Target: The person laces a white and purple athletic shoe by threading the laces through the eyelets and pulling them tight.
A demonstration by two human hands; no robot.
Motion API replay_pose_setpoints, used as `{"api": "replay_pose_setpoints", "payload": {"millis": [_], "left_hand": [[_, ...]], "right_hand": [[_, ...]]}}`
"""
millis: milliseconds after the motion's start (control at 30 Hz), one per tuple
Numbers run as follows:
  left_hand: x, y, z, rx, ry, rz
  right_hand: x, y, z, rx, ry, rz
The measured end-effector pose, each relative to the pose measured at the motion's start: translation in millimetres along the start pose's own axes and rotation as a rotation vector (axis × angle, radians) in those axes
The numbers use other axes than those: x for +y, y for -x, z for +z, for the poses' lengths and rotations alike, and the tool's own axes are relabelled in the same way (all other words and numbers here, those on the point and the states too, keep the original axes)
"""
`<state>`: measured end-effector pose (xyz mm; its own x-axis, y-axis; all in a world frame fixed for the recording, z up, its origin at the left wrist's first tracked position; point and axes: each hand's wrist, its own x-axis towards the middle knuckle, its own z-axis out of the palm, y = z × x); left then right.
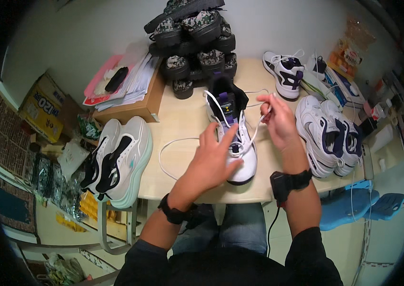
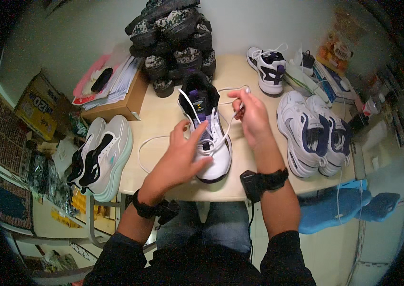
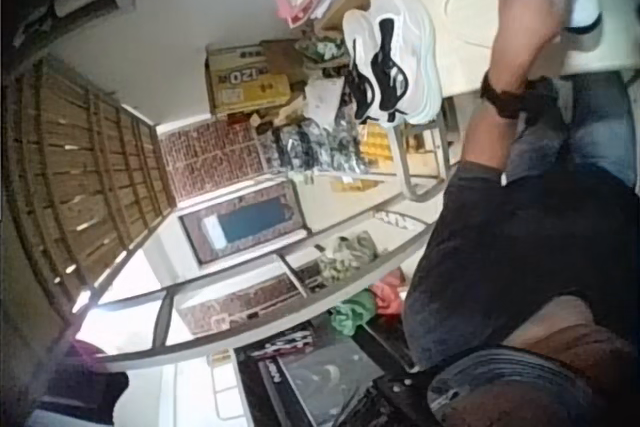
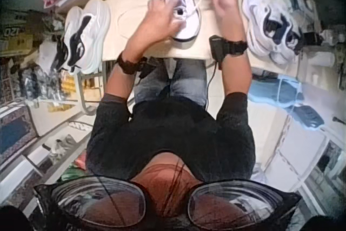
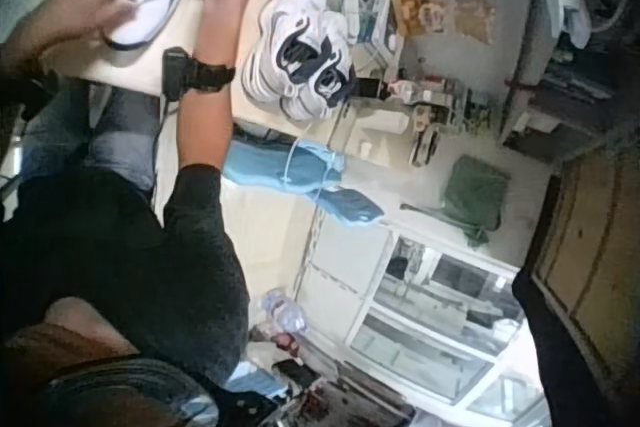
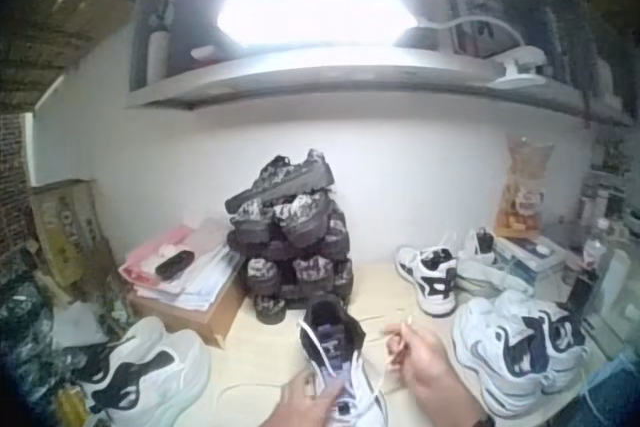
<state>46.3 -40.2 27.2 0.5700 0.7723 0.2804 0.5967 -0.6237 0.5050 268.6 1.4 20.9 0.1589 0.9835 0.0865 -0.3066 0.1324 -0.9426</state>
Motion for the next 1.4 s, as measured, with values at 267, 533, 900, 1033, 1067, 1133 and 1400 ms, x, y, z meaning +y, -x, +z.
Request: {"api": "replay_pose_setpoints", "payload": {"millis": [267, 533, 900, 1033, 1067, 1133, 1400], "left_hand": [[-18.2, -16.4, -1.0, -0.127, 0.049, -0.027], [-28.5, -54.2, -27.0, 0.194, -0.087, 0.255], [-25.0, -45.3, 10.4, 0.124, 0.109, 0.126], [-25.1, -44.4, 9.2, 0.097, 0.127, 0.066], [-24.8, -44.7, 10.3, 0.096, 0.129, 0.069], [-26.8, -44.7, 10.7, 0.106, 0.182, 0.074], [-30.2, -47.4, 20.9, 0.106, 0.124, 0.030]], "right_hand": [[6.7, 0.4, 22.6, -0.138, -0.259, -0.010], [6.6, 9.2, 21.0, -0.152, -0.109, 0.024], [-8.9, 22.9, -3.0, -0.226, 0.542, -0.048], [1.4, 23.5, -8.9, -0.280, 0.695, -0.081], [3.5, 23.9, -9.8, -0.277, 0.697, -0.080], [6.8, 24.3, -6.4, -0.239, 0.833, -0.132], [4.5, 29.9, 4.4, -0.210, 0.905, -0.171]]}}
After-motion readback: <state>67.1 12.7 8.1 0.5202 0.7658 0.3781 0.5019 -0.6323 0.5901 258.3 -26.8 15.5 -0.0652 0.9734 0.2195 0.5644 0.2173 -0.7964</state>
